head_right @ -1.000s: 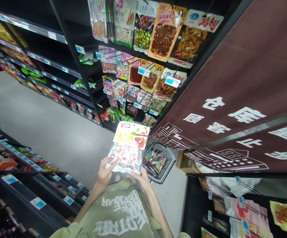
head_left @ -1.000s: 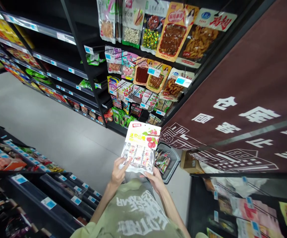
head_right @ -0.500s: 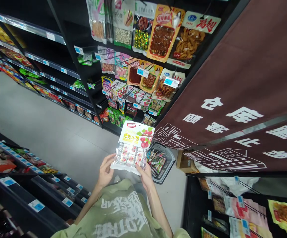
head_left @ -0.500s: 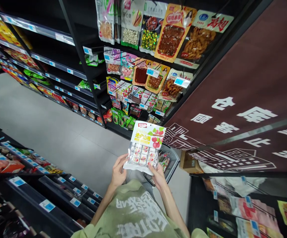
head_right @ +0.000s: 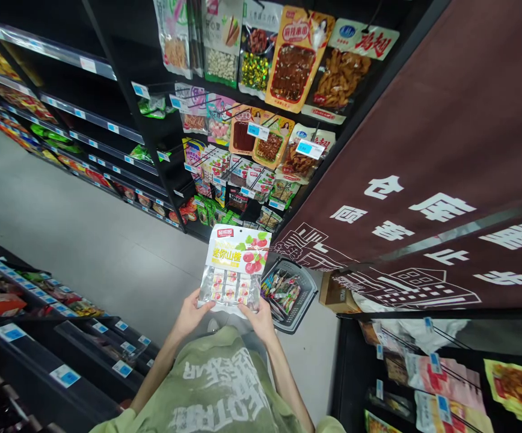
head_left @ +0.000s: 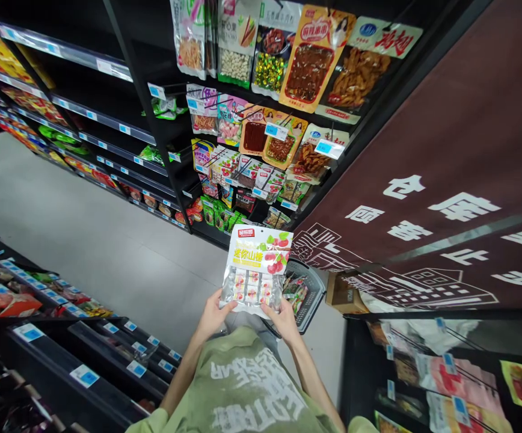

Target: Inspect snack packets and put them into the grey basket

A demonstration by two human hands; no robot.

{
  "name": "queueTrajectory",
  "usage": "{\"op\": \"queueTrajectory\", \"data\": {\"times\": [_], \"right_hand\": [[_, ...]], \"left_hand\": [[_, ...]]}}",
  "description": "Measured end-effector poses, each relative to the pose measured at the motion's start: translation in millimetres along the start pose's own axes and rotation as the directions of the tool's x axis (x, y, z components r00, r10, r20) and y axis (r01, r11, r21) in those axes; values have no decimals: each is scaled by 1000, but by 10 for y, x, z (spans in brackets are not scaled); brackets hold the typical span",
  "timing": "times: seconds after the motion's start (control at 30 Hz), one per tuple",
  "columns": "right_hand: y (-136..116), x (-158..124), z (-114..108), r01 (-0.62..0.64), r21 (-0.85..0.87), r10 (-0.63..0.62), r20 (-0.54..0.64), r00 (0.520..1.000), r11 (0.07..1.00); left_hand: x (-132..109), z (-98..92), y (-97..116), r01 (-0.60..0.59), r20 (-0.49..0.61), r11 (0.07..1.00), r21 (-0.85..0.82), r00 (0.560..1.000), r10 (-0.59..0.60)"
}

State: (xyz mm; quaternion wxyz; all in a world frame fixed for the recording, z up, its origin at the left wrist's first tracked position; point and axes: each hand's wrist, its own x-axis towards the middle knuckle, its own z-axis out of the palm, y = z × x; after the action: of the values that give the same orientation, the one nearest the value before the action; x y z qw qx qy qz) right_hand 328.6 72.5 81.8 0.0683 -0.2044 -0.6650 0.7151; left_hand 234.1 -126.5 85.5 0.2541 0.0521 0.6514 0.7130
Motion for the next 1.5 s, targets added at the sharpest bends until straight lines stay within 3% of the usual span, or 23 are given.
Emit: {"op": "queueTrajectory", "data": {"times": [0.1, 0.23, 0.47, 0.7, 0.97, 1.23, 1.5], "right_hand": [[-1, 31, -14, 33, -79, -31, 23, 999, 996], [56, 71, -33, 47, -201, -59, -55, 997, 978], [22, 75, 6, 34, -111, -35, -11, 999, 993], [18, 100, 21, 39, -144, -44, -33, 998, 989], [28, 65, 82, 45, -109, -55, -90, 994, 993], [24, 60, 156, 85, -196, -112, -132, 985, 977], [15, 47, 163, 92, -192, -118, -131, 984, 977]], "left_hand": [[-1, -2, -21, -24, -51, 1000, 10, 998, 24], [20, 12, -114, -35, -90, 999, 5, 995, 35], [28, 32, -191, -31, -116, 999, -11, 993, 29], [36, -6, -220, -54, -155, 998, 32, 986, 58], [-21, -189, 44, -71, 126, 997, 8, 990, 69], [8, -179, -52, -117, -4, 986, 115, 993, 118], [-1, -151, -44, -161, -48, 941, 297, 982, 183]]}}
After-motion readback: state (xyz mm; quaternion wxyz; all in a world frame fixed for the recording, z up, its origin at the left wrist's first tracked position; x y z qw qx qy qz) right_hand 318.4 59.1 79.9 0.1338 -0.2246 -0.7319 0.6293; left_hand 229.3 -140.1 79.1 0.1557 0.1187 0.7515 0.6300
